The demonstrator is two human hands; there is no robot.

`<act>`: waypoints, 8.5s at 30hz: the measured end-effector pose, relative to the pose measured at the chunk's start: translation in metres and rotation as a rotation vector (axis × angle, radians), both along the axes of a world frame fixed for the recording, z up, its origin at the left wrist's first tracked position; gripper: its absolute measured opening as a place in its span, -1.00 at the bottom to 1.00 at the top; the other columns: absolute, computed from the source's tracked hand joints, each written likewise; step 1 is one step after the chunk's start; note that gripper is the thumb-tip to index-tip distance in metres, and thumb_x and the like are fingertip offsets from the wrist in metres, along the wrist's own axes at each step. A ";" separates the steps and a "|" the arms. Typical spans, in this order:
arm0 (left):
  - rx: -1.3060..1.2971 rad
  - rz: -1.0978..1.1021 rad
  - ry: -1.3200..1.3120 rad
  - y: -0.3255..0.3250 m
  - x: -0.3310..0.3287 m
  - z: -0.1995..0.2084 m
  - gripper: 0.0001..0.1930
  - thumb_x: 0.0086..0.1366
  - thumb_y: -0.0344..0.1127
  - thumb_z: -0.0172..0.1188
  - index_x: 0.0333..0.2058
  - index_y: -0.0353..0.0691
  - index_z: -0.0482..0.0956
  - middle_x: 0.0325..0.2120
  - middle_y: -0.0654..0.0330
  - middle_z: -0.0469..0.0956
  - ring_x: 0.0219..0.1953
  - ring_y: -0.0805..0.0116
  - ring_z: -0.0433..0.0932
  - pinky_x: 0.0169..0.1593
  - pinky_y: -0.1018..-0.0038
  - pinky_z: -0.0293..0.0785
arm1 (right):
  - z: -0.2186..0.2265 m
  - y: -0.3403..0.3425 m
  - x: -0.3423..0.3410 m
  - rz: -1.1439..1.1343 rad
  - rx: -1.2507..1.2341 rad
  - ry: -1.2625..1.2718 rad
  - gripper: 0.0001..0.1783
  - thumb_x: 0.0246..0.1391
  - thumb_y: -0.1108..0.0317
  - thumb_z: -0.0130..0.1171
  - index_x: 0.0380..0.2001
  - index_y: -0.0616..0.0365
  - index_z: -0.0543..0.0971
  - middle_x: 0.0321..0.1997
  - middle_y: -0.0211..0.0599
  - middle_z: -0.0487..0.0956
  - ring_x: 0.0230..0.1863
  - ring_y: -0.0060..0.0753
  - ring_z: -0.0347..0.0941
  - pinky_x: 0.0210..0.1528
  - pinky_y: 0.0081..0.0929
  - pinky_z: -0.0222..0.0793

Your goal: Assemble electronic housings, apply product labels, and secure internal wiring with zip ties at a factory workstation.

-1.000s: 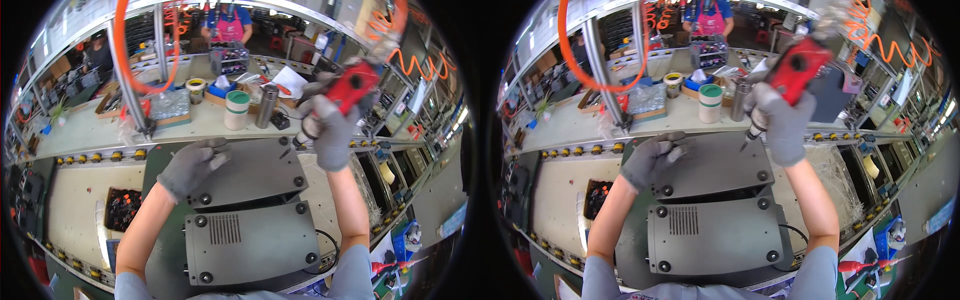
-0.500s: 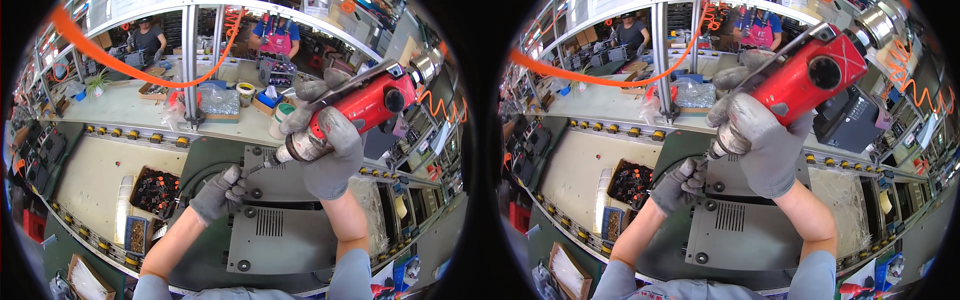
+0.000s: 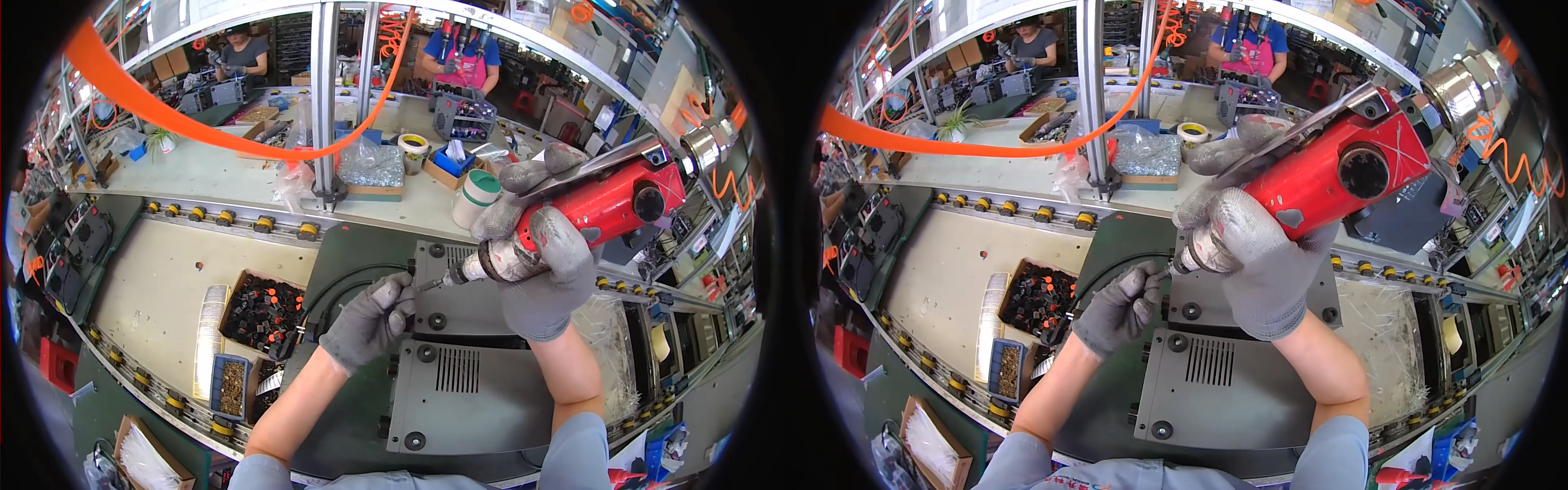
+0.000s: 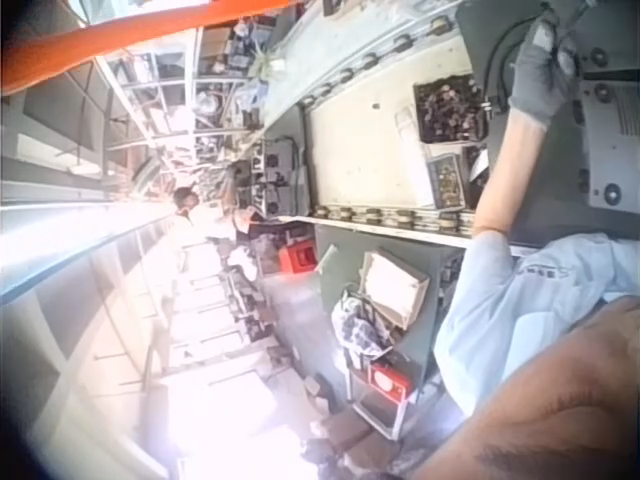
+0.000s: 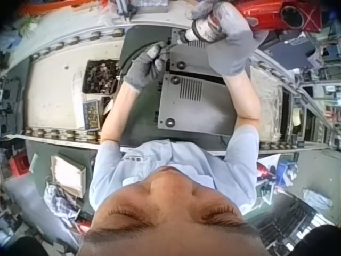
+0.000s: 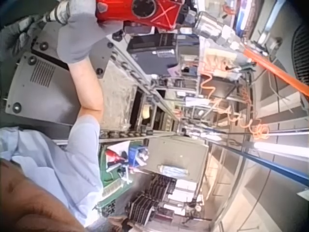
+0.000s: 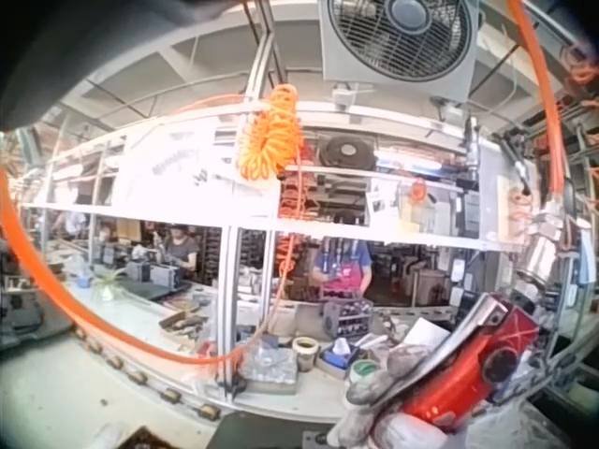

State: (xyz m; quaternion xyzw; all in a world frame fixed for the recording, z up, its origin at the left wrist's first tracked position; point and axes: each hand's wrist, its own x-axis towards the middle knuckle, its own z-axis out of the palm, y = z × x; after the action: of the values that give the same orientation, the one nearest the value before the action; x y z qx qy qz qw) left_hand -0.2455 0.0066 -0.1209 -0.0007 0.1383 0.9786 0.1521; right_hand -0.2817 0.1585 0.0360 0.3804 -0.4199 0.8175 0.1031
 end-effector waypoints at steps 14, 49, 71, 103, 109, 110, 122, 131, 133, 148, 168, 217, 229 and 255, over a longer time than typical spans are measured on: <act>-0.030 -0.147 0.175 0.003 -0.003 -0.007 -0.70 0.18 -0.09 0.17 -0.30 -0.19 0.40 -0.55 0.37 0.33 -0.56 0.66 0.25 -0.61 0.84 0.19 | 0.002 -0.003 0.008 -0.104 0.177 -0.049 -0.37 -0.25 0.26 0.05 -0.01 0.24 0.26 -0.25 -0.09 0.46 -0.53 -0.32 0.45 -0.42 -0.35 0.44; -0.125 -0.044 0.149 0.011 -0.007 0.003 -0.72 0.17 -0.13 0.20 -0.34 -0.21 0.41 -0.57 0.37 0.36 -0.63 0.67 0.22 -0.59 0.78 0.17 | 0.001 0.000 0.010 -0.089 0.217 -0.034 -0.39 -0.19 0.32 0.07 0.02 0.20 0.22 -0.23 -0.07 0.45 -0.45 -0.31 0.48 -0.41 -0.35 0.49; -0.273 0.230 -0.093 -0.024 -0.007 -0.042 -0.68 0.32 -0.41 -0.10 -0.01 -0.44 0.23 -0.20 0.09 0.39 -0.20 0.41 0.46 -0.22 0.68 0.51 | -0.041 -0.012 -0.052 -0.195 0.406 -0.180 -0.58 -0.14 0.53 0.05 -0.12 0.34 0.33 -0.32 -0.14 0.51 -0.54 -0.48 0.44 -0.58 -0.63 0.34; -0.393 0.027 0.018 0.023 0.078 0.014 -0.63 0.23 0.07 0.06 -0.40 -0.15 0.39 -0.64 0.40 0.31 -0.66 0.65 0.19 -0.60 0.72 0.13 | 0.011 0.028 0.013 0.127 -0.036 0.019 -0.39 -0.08 0.22 -0.03 0.02 0.38 0.20 -0.24 0.03 0.47 -0.50 -0.30 0.48 -0.42 -0.39 0.46; -0.507 -0.039 0.205 0.048 0.099 0.027 -0.58 0.21 0.16 0.03 -0.44 -0.12 0.37 -0.68 0.40 0.28 -0.70 0.67 0.14 -0.62 0.72 0.07 | 0.018 0.050 0.070 0.122 0.063 0.050 -0.33 -0.10 0.15 0.07 0.07 0.28 0.21 -0.16 -0.17 0.44 -0.48 -0.53 0.34 -0.47 -0.44 0.33; -0.522 -0.063 0.198 0.052 0.102 0.030 -0.58 0.20 0.17 0.04 -0.45 -0.11 0.36 -0.69 0.41 0.27 -0.71 0.67 0.14 -0.62 0.71 0.06 | 0.018 0.053 0.076 0.112 0.061 0.053 -0.33 -0.10 0.15 0.07 0.07 0.28 0.21 -0.16 -0.17 0.44 -0.48 -0.53 0.34 -0.47 -0.44 0.33; -0.534 -0.036 0.170 0.061 0.135 0.043 -0.61 0.19 0.11 0.08 -0.48 -0.13 0.37 -0.71 0.39 0.27 -0.74 0.66 0.12 -0.61 0.69 0.06 | 0.024 0.068 0.119 0.086 0.104 0.033 -0.35 -0.12 0.23 0.07 0.06 0.27 0.21 -0.19 -0.11 0.46 -0.48 -0.42 0.42 -0.47 -0.36 0.41; -1.090 0.435 0.104 0.049 0.145 0.026 -0.51 0.26 0.08 0.01 -0.13 -0.27 0.47 -0.59 0.40 0.35 -0.63 0.67 0.24 -0.56 0.74 0.20 | -0.020 0.049 0.122 -0.042 0.231 -0.066 -0.39 -0.18 0.43 0.07 0.04 0.25 0.21 -0.23 -0.01 0.45 -0.51 -0.32 0.46 -0.47 -0.37 0.46; -0.629 0.357 -0.070 0.021 0.140 0.008 -0.54 0.32 -0.06 -0.03 -0.07 -0.41 0.41 -0.46 0.30 0.40 -0.49 0.61 0.35 -0.44 0.69 0.33 | -0.030 0.044 0.113 -0.051 0.213 -0.090 -0.43 -0.16 0.52 0.04 0.03 0.26 0.23 -0.22 -0.03 0.46 -0.49 -0.35 0.47 -0.54 -0.47 0.42; -0.318 0.354 -0.031 -0.010 0.167 -0.045 -0.67 0.32 -0.42 -0.13 0.00 -0.52 0.25 -0.12 -0.04 0.38 -0.18 0.38 0.47 -0.19 0.62 0.46 | -0.038 0.029 0.100 0.138 0.241 -0.314 -0.48 -0.13 0.63 0.06 -0.01 0.28 0.27 -0.25 -0.12 0.50 -0.43 -0.43 0.47 -0.47 -0.53 0.41; -0.055 0.051 -0.001 0.051 0.167 0.017 -0.78 0.30 -0.27 0.02 -0.17 -0.27 0.36 -0.38 0.24 0.44 -0.50 0.67 0.37 -0.53 0.83 0.31 | -0.016 0.053 0.143 0.211 0.102 -0.080 -0.36 -0.11 0.33 0.20 0.08 0.08 0.22 -0.16 -0.21 0.45 -0.59 -0.49 0.37 -0.48 -0.40 0.38; -0.299 0.363 -0.150 0.009 0.146 -0.036 -0.69 0.32 -0.42 -0.09 -0.02 -0.49 0.22 -0.18 -0.05 0.40 -0.31 0.42 0.45 -0.30 0.68 0.46 | -0.039 0.012 0.099 -0.038 0.343 -0.313 -0.51 -0.17 0.68 0.11 -0.07 0.27 0.33 -0.28 -0.23 0.51 -0.40 -0.56 0.45 -0.46 -0.63 0.39; -0.285 0.302 -0.154 0.015 0.150 -0.020 -0.73 0.23 -0.34 0.12 -0.10 -0.22 0.40 -0.39 0.30 0.40 -0.42 0.57 0.38 -0.40 0.75 0.36 | -0.049 0.004 0.099 -0.044 0.418 -0.286 -0.53 -0.21 0.70 0.15 -0.13 0.22 0.38 -0.37 -0.37 0.50 -0.37 -0.61 0.44 -0.39 -0.64 0.41; -0.353 -0.149 0.083 0.116 0.134 0.039 -0.69 0.27 -0.02 0.04 -0.37 -0.18 0.36 -0.59 0.38 0.31 -0.64 0.67 0.19 -0.61 0.76 0.14 | -0.003 0.124 0.130 0.080 -0.094 0.186 -0.35 0.01 0.32 0.01 0.17 0.25 0.11 -0.12 -0.05 0.43 -0.64 -0.53 0.35 -0.54 -0.44 0.32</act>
State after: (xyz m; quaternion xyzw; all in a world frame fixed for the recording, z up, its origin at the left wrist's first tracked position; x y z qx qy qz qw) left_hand -0.1113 0.1223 -0.0821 0.0234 0.3134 0.9245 0.2157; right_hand -0.1516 0.2821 0.0332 0.4660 -0.3540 0.8009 0.1267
